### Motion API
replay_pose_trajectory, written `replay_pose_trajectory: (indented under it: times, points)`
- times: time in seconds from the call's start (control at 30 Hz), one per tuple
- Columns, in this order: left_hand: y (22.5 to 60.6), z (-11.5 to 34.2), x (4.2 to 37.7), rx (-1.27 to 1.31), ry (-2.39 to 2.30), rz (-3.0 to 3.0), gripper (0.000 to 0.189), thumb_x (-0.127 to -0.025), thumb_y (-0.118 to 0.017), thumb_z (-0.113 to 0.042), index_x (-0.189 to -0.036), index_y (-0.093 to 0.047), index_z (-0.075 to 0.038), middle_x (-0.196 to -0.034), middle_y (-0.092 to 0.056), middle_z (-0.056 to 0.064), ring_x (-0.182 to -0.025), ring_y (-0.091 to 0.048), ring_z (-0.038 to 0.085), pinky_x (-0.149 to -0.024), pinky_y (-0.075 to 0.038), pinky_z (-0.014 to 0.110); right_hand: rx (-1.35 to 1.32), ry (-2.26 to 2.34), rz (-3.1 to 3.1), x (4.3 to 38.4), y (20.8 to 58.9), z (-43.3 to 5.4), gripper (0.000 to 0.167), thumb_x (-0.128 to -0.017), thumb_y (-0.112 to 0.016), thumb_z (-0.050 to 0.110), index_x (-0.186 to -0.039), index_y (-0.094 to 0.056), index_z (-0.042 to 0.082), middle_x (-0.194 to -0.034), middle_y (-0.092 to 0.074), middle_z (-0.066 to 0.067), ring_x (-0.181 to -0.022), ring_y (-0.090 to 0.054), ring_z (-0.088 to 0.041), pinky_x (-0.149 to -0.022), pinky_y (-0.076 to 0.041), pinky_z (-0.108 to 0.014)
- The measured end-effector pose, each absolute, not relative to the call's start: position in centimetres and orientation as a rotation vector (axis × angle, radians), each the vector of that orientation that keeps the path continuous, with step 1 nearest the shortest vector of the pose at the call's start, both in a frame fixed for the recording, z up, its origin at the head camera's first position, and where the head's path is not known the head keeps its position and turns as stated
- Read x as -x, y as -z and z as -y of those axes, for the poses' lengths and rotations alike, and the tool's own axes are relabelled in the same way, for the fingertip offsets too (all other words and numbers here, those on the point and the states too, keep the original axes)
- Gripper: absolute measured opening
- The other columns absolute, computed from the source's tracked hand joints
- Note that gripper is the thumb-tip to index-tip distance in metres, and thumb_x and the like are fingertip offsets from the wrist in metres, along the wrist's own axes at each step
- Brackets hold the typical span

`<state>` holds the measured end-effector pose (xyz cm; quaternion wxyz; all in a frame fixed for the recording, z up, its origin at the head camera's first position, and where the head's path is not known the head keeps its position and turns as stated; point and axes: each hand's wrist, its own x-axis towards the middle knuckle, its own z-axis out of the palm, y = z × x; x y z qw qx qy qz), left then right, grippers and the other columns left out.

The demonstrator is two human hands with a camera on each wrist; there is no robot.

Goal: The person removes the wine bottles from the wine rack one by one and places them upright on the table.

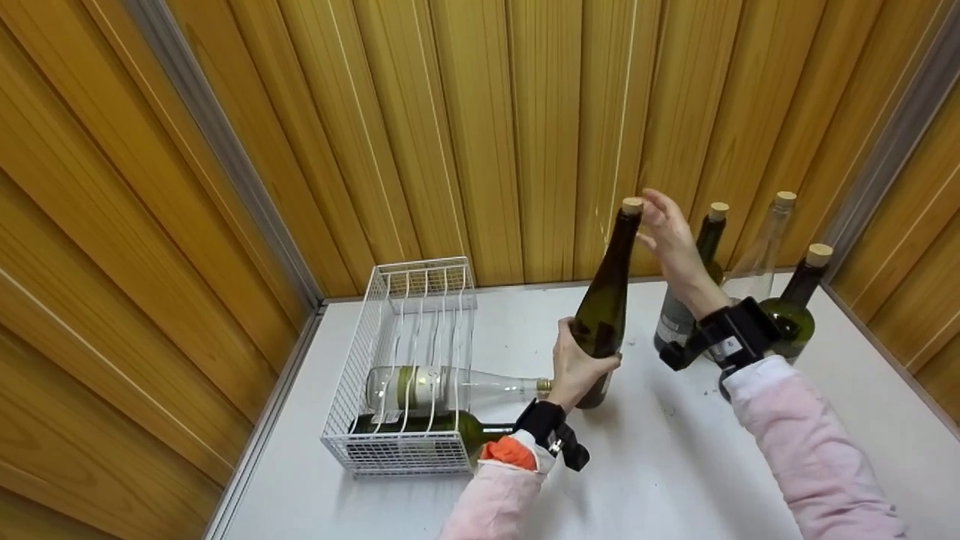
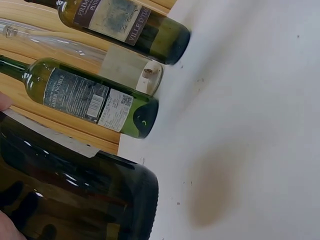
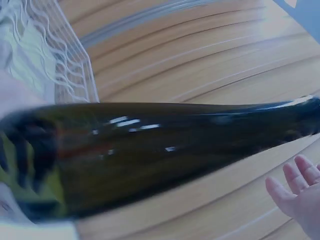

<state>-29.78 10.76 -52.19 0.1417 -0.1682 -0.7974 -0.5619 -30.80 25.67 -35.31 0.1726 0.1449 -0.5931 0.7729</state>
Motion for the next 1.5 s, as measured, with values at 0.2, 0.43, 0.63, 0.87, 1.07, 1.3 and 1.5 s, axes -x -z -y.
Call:
replay_pose_trajectory:
  times: [0.2,0.43,0.63,0.87,1.07,1.3,1.5]
  points:
    - [52.4,-10.9,29.3,0.464,1.666,2.298,0.071,-0.053,-0.083,-0.021,-0.111,-0.042,-0.012,-0.095,-0.053,-0.006,-0.085,-0.052,0.009,-0.072,-0.043,0.027,-0.404,-2.276,1.675,30.9,37.9,-24.2,0.081,-0.083,-0.061,0.042,-0.137,-0.021,-0.003,-0.137,-0.027,-0.022,-0.123,-0.029,-0.028,-0.097,-0.023,-0.041]
    - [53.0,-11.4,28.7,0.488,1.702,2.269,0.07,-0.052,-0.083,-0.02,-0.108,-0.041,-0.013,-0.092,-0.052,-0.007,-0.084,-0.052,0.01,-0.072,-0.043,0.026,-0.348,-2.244,1.729,31.5,38.4,-22.5,0.036,-0.087,-0.061,0.029,-0.102,-0.057,-0.003,-0.091,-0.063,-0.014,-0.086,-0.059,-0.025,-0.076,-0.046,-0.035]
    - [53.2,-11.6,28.5,0.493,1.696,2.279,0.071,-0.052,-0.084,-0.02,-0.107,-0.041,-0.013,-0.091,-0.051,-0.007,-0.082,-0.052,0.009,-0.072,-0.043,0.025,-0.224,-2.327,1.562,32.0,38.5,-21.9,0.03,-0.087,-0.055,0.008,-0.059,-0.047,0.003,-0.05,-0.043,-0.004,-0.043,-0.044,-0.013,-0.045,-0.04,-0.024]
    - [53.3,-11.8,28.1,0.486,1.698,2.311,0.074,-0.052,-0.084,-0.034,-0.108,-0.041,-0.014,-0.09,-0.052,-0.009,-0.082,-0.052,0.008,-0.071,-0.043,0.024,-0.237,-2.303,1.476,32.0,38.6,-21.5,0.031,-0.084,-0.046,-0.001,-0.053,-0.042,0.003,-0.045,-0.039,-0.003,-0.038,-0.038,-0.011,-0.039,-0.035,-0.022]
    - [52.9,-11.4,27.9,0.58,1.842,2.335,0.08,-0.056,-0.084,-0.029,-0.119,-0.037,-0.013,-0.104,-0.05,-0.005,-0.094,-0.05,0.008,-0.08,-0.04,0.025,-0.212,-2.229,1.534,31.8,38.2,-21.7,0.029,-0.08,-0.047,-0.002,-0.052,-0.042,0.001,-0.045,-0.038,-0.005,-0.037,-0.038,-0.012,-0.038,-0.036,-0.024]
    - [51.3,-10.3,27.9,0.674,2.106,2.335,0.089,-0.063,-0.082,-0.029,-0.133,-0.028,-0.015,-0.128,-0.042,0.002,-0.115,-0.038,0.009,-0.094,-0.03,0.032,-0.235,-2.208,1.54,31.3,37.6,-23.0,0.028,-0.079,-0.045,-0.003,-0.052,-0.043,0.002,-0.044,-0.039,-0.004,-0.038,-0.04,-0.012,-0.038,-0.036,-0.022]
    - [50.5,-9.4,28.2,0.719,2.151,2.22,0.079,-0.071,-0.077,-0.03,-0.132,-0.03,-0.012,-0.13,-0.04,0.001,-0.122,-0.03,0.009,-0.098,-0.024,0.036,-0.248,-2.157,1.575,30.7,37.5,-24.6,0.027,-0.081,-0.045,-0.005,-0.054,-0.042,-0.001,-0.045,-0.039,-0.006,-0.038,-0.039,-0.013,-0.039,-0.036,-0.023]
